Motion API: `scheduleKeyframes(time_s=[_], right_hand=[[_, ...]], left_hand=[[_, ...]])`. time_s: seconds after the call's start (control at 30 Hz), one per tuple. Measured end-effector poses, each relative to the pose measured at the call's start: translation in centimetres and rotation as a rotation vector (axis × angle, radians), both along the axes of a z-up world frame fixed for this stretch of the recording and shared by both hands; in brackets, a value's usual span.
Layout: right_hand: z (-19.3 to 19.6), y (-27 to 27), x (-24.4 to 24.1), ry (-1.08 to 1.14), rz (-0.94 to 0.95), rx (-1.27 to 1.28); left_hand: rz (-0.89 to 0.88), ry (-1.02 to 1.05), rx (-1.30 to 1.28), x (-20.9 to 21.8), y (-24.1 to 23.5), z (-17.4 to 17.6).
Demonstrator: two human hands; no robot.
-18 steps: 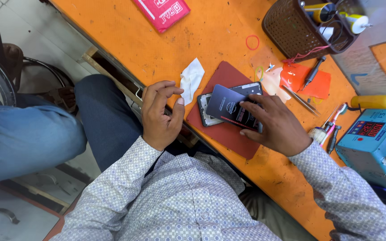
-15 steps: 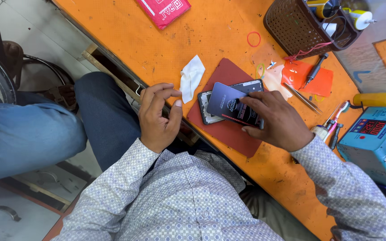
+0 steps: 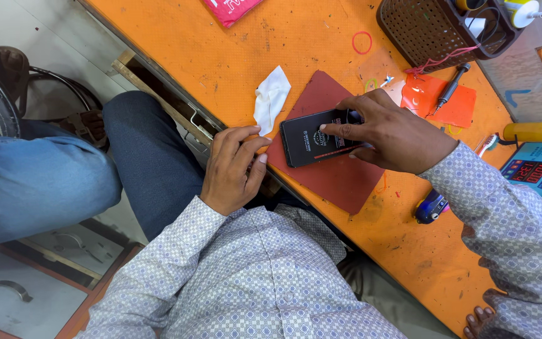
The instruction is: The person cleans the back of a smartphone with a tissue, then applies a screen protector to the front. They smooth the protector with a card to remove bubbles and inspect the result by holding the phone up to the light.
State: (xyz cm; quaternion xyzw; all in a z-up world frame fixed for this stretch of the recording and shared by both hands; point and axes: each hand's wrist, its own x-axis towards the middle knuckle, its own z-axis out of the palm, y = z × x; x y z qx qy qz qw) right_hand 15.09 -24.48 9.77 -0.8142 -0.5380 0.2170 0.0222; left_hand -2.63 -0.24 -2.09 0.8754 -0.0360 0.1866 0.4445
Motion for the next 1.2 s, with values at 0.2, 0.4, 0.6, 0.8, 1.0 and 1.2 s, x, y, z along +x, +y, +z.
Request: scheduleKeyframes(time_s=[0.2,0.4,0.6,0.8,1.0,1.2], right_hand=[[0.0,0.1,0.1,-0.013,0.023,-0.004],[0.0,0.3,-0.2,-0.018,0.006,-0.023],[0.2,0.5,-0.4,-0.057,-0.001,-0.085],[0.5,0.8,-0.5,-0.089,0.029,-0.086],[0.6,1.1,-0.4,-0.101,0.049,-0.121],[0.8,1.3,-0.3,-0.097,0.044,-0.13]], left_hand=[[-0.016,0.008,0.026,-0.1,0.0,-0.5],[-0.043,0.018,0.031,-0.2,0.1,-0.5],[-0.062,0.026,0.022,-0.3,0.2,-0.3],[-0.112,0.06,0.135,-0.6,0.3,-0.1],[-0.137,0.072,0.279,-0.9,0.0,0.2],[-0.114,0.065,0.431,-0.9,-0.5,0.6]])
